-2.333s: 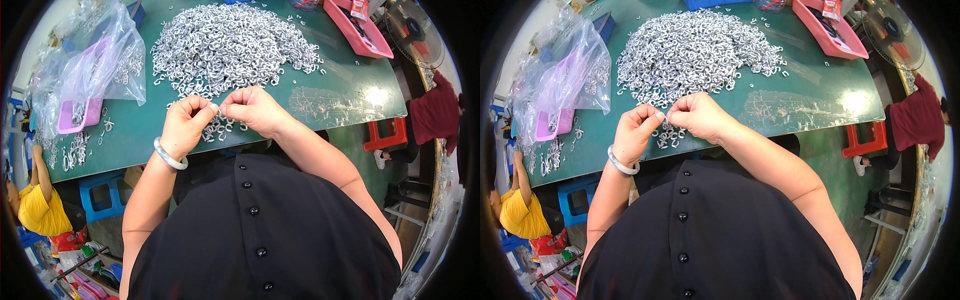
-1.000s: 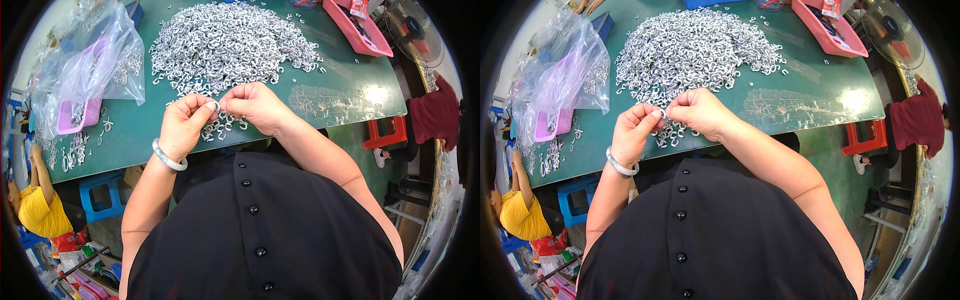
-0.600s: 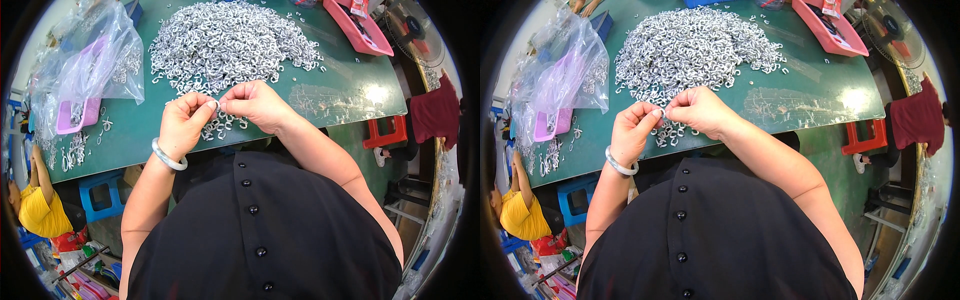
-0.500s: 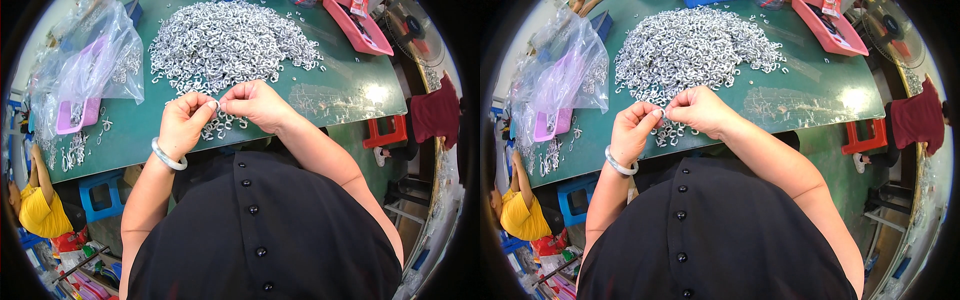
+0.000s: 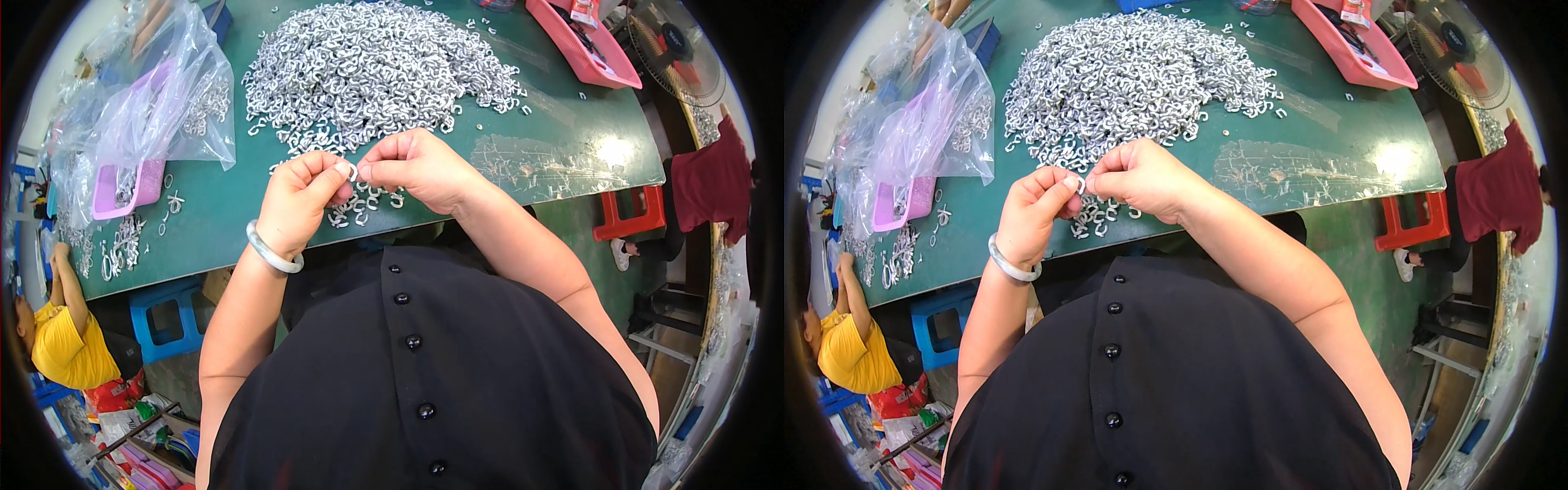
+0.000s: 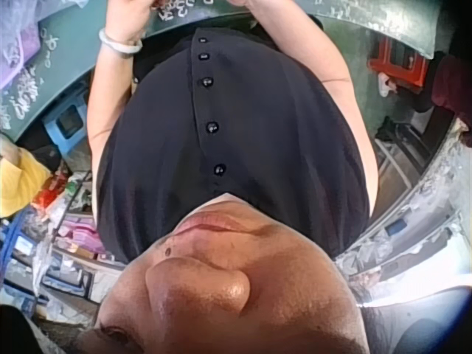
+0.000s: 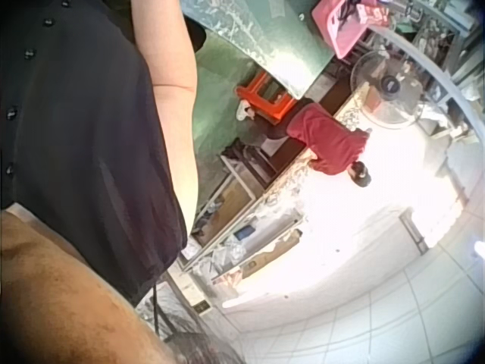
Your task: The person interlocks small plastic clips together on a workbench by hand, repositions a plastic stool underneath, and continues connecting the clips.
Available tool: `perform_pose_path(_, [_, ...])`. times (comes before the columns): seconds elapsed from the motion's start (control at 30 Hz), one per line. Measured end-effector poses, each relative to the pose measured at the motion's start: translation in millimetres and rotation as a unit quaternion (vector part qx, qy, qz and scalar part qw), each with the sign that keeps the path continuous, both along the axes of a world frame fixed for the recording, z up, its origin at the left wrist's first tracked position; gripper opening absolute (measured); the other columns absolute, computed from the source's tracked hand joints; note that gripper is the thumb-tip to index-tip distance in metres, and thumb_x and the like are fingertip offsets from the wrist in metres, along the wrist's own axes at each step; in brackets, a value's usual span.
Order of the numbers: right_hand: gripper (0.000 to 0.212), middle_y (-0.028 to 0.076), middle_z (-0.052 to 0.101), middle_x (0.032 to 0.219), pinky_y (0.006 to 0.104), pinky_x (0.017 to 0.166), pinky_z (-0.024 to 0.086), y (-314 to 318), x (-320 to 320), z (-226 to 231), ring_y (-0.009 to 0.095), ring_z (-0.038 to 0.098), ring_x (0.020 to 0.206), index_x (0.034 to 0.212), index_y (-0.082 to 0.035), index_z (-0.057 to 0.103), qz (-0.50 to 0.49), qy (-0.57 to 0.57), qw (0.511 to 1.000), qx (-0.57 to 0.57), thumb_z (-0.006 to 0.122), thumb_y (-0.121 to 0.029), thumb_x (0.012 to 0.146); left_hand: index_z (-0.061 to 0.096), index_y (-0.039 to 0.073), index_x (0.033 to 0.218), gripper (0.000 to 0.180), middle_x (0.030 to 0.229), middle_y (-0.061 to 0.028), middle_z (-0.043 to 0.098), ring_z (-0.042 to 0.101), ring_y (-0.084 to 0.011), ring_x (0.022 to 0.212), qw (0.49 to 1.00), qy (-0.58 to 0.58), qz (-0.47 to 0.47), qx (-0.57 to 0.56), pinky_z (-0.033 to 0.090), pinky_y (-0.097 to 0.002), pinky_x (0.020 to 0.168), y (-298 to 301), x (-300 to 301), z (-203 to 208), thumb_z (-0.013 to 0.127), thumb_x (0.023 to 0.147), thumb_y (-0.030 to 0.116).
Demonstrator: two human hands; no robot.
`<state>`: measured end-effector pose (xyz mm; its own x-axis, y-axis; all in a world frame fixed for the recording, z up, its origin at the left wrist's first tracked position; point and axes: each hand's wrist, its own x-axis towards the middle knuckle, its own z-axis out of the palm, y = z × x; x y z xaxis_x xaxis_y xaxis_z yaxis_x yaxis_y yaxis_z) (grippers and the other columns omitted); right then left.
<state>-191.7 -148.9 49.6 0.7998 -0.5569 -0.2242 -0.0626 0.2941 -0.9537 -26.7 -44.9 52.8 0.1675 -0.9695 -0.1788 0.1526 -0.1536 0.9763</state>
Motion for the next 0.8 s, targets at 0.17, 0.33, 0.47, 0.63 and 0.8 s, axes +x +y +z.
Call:
perform_pose_path(0.17, [0.011, 0.001, 0.064, 0.072, 0.0204, 0.054, 0.04, 2.2, 0.9, 2.0, 0.005, 0.053, 0.061, 0.085, 0.0, 0.07, 0.005, -0.017, 1.0, 0.005, 0.068, -0.01, 0.083, 0.064, 0.005, 0.091, 0.011, 0.072, 0.001, 0.061, 0.055, -0.007, 0.063, 0.999, 0.04, -0.014, 0.028, 0.043, -0.0214, 0.061, 0.3, 4.1, -1.7, 0.058, 0.094, 0.014])
perform_pose_path(0.33, [0.011, 0.0, 0.063, 0.072, 0.0208, 0.055, 0.042, 2.7, 1.8, -1.7, 0.005, 0.054, 0.063, 0.083, 0.0, 0.07, -0.005, -0.029, 0.999, 0.013, 0.069, -0.01, 0.083, 0.064, 0.005, 0.09, 0.012, 0.071, 0.0012, 0.06, 0.054, -0.0073, 0.061, 0.997, 0.07, -0.014, 0.035, 0.043, -0.021, 0.059, -0.4, 2.8, -3.7, 0.057, 0.094, 0.014])
perform_pose_path(0.47, [0.01, 0.0, 0.063, 0.072, 0.0212, 0.057, 0.044, 6.6, 3.2, -0.3, 0.005, 0.055, 0.065, 0.082, 0.0, 0.069, -0.022, -0.047, 0.998, -0.022, 0.069, -0.01, 0.082, 0.063, 0.006, 0.088, 0.013, 0.068, 0.0005, 0.058, 0.051, -0.0083, 0.059, 0.993, 0.106, -0.034, 0.043, 0.042, -0.0215, 0.058, -0.8, 5.5, -4.9, 0.055, 0.094, 0.013])
perform_pose_path(0.63, [0.007, 0.002, 0.067, 0.084, 0.0216, 0.068, 0.048, 7.9, 1.6, 3.9, 0.006, 0.059, 0.076, 0.089, 0.0, 0.068, -0.023, -0.032, 0.992, -0.122, 0.068, -0.005, 0.085, 0.06, 0.006, 0.086, 0.014, 0.065, 0.0002, 0.055, 0.048, -0.0102, 0.057, 0.979, 0.182, -0.061, 0.075, 0.04, -0.0242, 0.057, -1.9, 5.3, -2.8, 0.052, 0.094, 0.014])
perform_pose_path(0.8, [0.008, 0.003, 0.067, 0.085, 0.0233, 0.072, 0.05, 9.0, 1.4, 3.7, 0.008, 0.061, 0.08, 0.092, 0.001, 0.068, -0.018, -0.054, 0.988, -0.141, 0.066, -0.004, 0.086, 0.058, 0.006, 0.086, 0.016, 0.063, 0.0006, 0.052, 0.044, -0.0108, 0.056, 0.956, 0.258, -0.089, 0.108, 0.035, -0.0262, 0.054, -1.7, 7.2, -2.8, 0.05, 0.095, 0.017])
